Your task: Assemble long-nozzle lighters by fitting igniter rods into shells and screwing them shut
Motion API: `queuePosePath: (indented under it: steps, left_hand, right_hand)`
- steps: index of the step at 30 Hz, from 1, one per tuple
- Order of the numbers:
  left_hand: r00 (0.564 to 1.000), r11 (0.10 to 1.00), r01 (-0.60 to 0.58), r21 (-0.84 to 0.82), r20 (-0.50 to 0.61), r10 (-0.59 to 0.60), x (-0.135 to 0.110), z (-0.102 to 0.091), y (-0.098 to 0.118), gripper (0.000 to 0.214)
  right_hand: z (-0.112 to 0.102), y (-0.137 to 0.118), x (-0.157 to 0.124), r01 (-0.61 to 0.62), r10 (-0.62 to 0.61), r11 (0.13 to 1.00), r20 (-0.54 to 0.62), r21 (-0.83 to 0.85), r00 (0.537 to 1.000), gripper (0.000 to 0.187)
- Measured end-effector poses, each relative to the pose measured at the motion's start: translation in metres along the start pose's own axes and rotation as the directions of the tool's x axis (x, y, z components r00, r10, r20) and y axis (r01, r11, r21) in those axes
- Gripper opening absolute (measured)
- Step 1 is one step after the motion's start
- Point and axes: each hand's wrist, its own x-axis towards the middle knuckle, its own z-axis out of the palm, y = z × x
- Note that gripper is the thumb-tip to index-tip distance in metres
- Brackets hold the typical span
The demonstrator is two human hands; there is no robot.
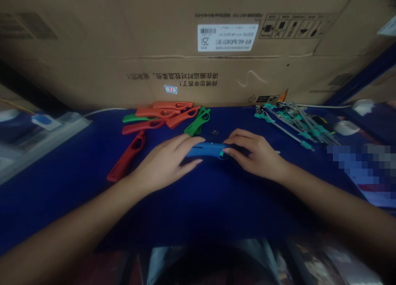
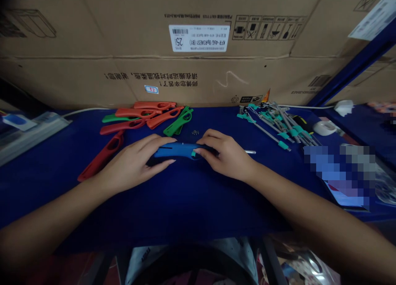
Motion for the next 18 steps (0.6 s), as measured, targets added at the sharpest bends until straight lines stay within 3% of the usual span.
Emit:
queuePosePath:
  steps: [7,10,18]
  left_hand:
    - [0.994,0.992,-0.101,0.072,0.039,0.099,0.0,0.001,-0.004,0.038]
    - [0.992,0.987,-0.117,0.11,0.053,0.112,-0.001,0.003,-0.004,0.039]
    - [0.99,0.992,-0.118,0.041,0.085,0.114,-0.004,0.01,-0.001,0.036]
  right_hand:
    - [-0.002,-0.003,0.0,0.033,-0.051,0.995,0.188,0.094,0.981,0.025]
    - [-0.002,-0.005,-0.001,0.079,-0.09,0.995,0.252,0.053,0.964,0.037]
    - [0.005,-0.007,-0.005,0.161,-0.146,0.986,0.257,-0.039,0.955,0.032]
